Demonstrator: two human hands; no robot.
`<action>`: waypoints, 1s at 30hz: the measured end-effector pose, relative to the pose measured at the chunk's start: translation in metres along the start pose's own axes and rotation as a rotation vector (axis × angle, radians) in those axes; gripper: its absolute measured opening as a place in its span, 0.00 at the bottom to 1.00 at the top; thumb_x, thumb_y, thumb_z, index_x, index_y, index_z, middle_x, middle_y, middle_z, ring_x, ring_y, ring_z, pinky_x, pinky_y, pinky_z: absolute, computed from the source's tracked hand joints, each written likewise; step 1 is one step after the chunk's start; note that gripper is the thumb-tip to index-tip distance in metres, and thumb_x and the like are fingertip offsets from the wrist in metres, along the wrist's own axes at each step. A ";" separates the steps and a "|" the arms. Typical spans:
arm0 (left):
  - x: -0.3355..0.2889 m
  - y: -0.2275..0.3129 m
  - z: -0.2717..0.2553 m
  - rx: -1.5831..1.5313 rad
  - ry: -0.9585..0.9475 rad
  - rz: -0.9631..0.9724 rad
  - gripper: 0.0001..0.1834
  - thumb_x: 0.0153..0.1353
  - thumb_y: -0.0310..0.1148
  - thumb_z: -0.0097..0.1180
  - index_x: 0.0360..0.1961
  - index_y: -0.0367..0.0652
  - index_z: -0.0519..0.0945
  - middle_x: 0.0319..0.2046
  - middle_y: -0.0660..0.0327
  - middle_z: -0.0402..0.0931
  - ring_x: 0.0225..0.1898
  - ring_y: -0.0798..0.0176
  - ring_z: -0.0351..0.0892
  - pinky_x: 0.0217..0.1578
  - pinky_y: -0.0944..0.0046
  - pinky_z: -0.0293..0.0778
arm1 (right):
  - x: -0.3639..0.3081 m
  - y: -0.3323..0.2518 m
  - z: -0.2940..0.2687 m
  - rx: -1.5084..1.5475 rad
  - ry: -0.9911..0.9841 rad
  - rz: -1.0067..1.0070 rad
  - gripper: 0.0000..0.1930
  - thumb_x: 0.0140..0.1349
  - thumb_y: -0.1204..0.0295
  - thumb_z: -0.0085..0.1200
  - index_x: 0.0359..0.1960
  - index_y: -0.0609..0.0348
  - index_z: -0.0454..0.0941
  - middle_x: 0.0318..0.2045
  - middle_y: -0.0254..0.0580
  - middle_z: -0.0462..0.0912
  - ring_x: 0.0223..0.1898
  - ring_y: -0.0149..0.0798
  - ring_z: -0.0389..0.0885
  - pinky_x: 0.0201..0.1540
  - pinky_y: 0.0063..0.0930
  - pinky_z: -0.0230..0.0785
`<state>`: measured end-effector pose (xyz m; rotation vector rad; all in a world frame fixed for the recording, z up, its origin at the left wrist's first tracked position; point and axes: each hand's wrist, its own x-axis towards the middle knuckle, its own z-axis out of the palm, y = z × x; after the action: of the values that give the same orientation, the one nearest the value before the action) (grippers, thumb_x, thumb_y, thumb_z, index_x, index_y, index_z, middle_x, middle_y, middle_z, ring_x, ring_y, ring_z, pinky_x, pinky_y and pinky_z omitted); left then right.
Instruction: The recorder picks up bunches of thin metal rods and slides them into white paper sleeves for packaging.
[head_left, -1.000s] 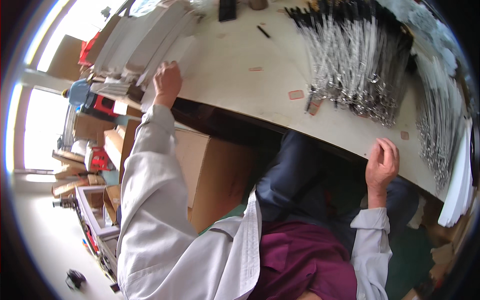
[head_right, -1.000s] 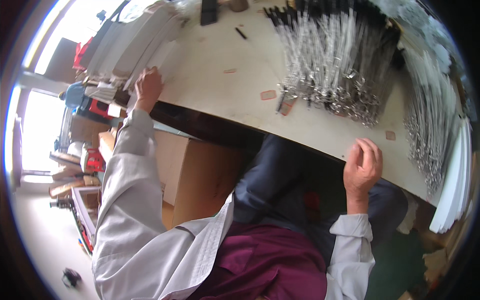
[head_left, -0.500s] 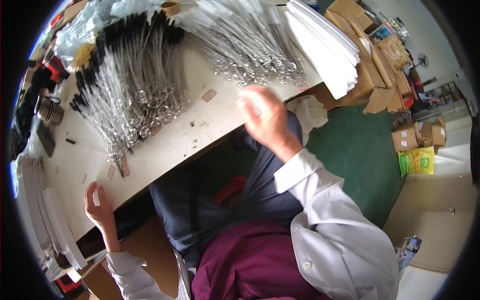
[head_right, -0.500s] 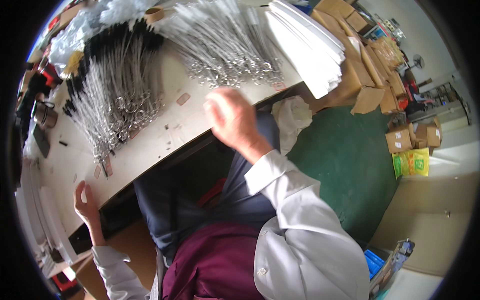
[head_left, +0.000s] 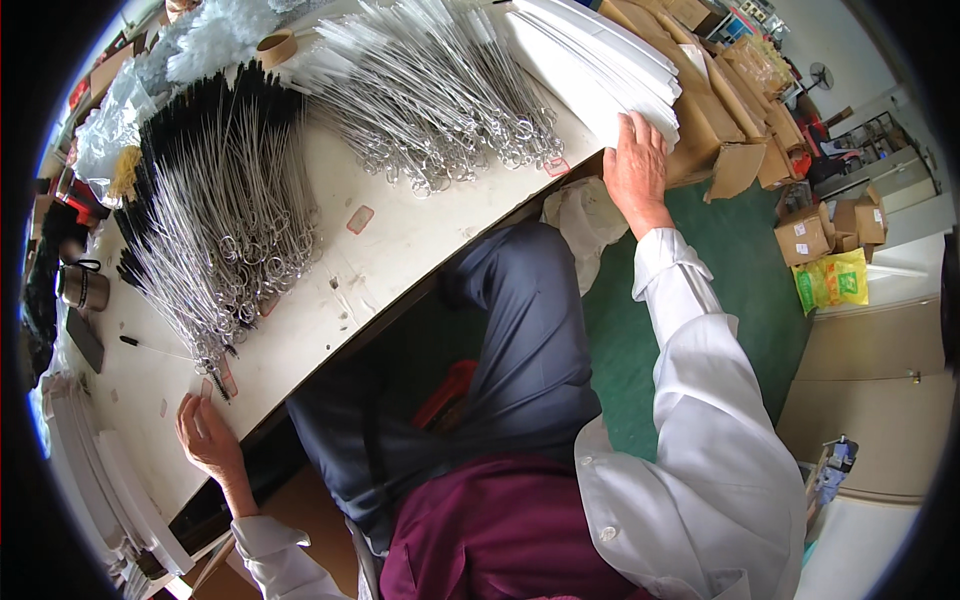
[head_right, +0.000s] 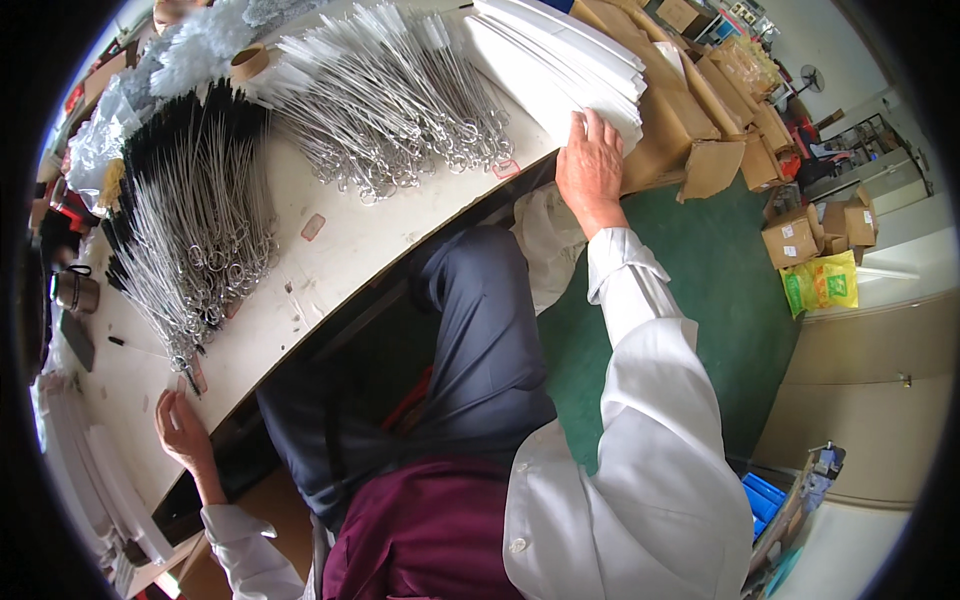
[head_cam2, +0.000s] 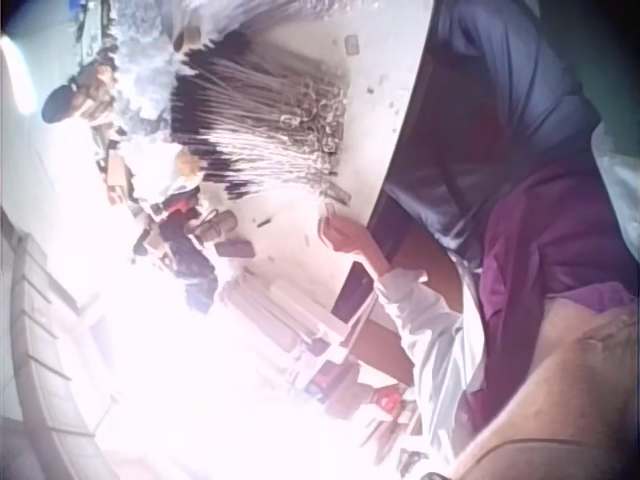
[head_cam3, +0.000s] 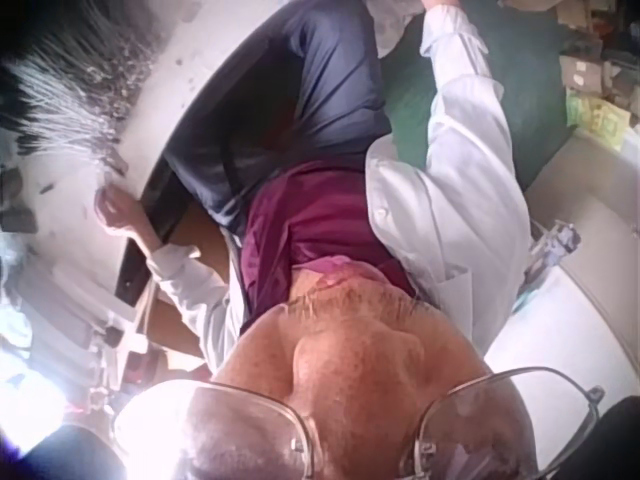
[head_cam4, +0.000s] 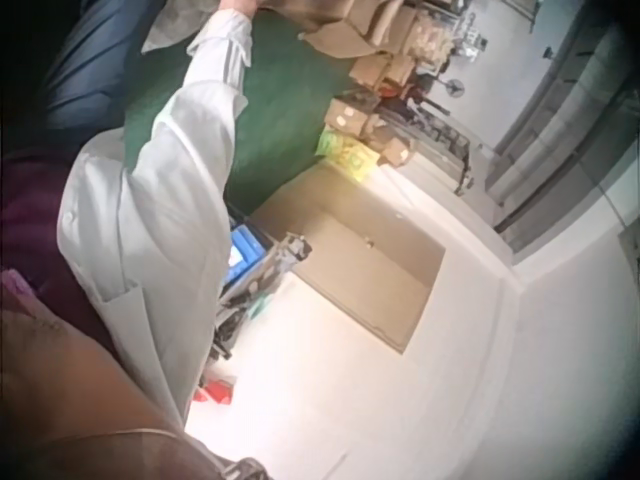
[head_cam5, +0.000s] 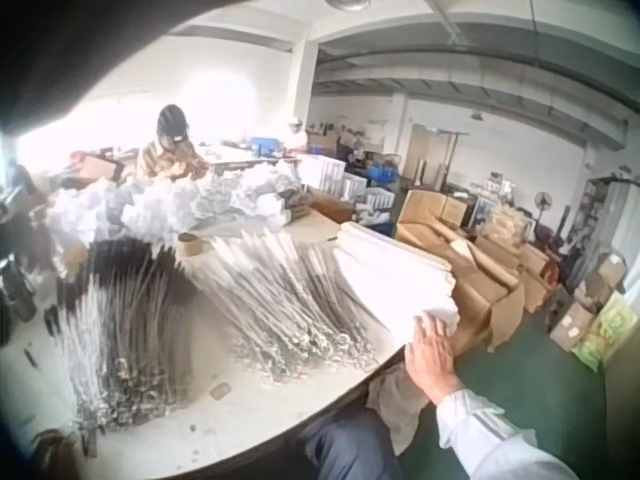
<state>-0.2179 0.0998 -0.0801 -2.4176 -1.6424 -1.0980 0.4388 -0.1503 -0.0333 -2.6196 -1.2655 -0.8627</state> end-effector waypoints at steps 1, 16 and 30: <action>0.000 -0.001 0.001 0.004 0.001 0.013 0.09 0.67 0.30 0.61 0.44 0.38 0.85 0.48 0.52 0.84 0.51 0.48 0.82 0.55 0.53 0.76 | 0.001 0.000 0.002 -0.001 0.023 -0.006 0.32 0.59 0.72 0.64 0.65 0.66 0.69 0.66 0.55 0.69 0.67 0.57 0.66 0.72 0.50 0.56; -0.002 -0.003 0.001 0.008 0.025 0.025 0.08 0.65 0.27 0.62 0.43 0.38 0.85 0.49 0.52 0.84 0.50 0.49 0.83 0.55 0.54 0.77 | 0.005 0.005 -0.002 0.003 0.044 -0.023 0.29 0.58 0.74 0.62 0.63 0.67 0.71 0.65 0.56 0.70 0.65 0.58 0.68 0.71 0.50 0.57; -0.004 -0.003 0.004 0.007 0.039 0.027 0.08 0.65 0.27 0.61 0.43 0.37 0.85 0.49 0.52 0.85 0.51 0.48 0.84 0.55 0.53 0.77 | 0.004 0.009 -0.006 -0.033 0.046 -0.042 0.28 0.58 0.75 0.61 0.61 0.68 0.70 0.65 0.58 0.70 0.66 0.59 0.69 0.72 0.51 0.58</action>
<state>-0.2191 0.0997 -0.0862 -2.3911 -1.5946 -1.1266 0.4448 -0.1556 -0.0252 -2.5905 -1.3106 -0.9530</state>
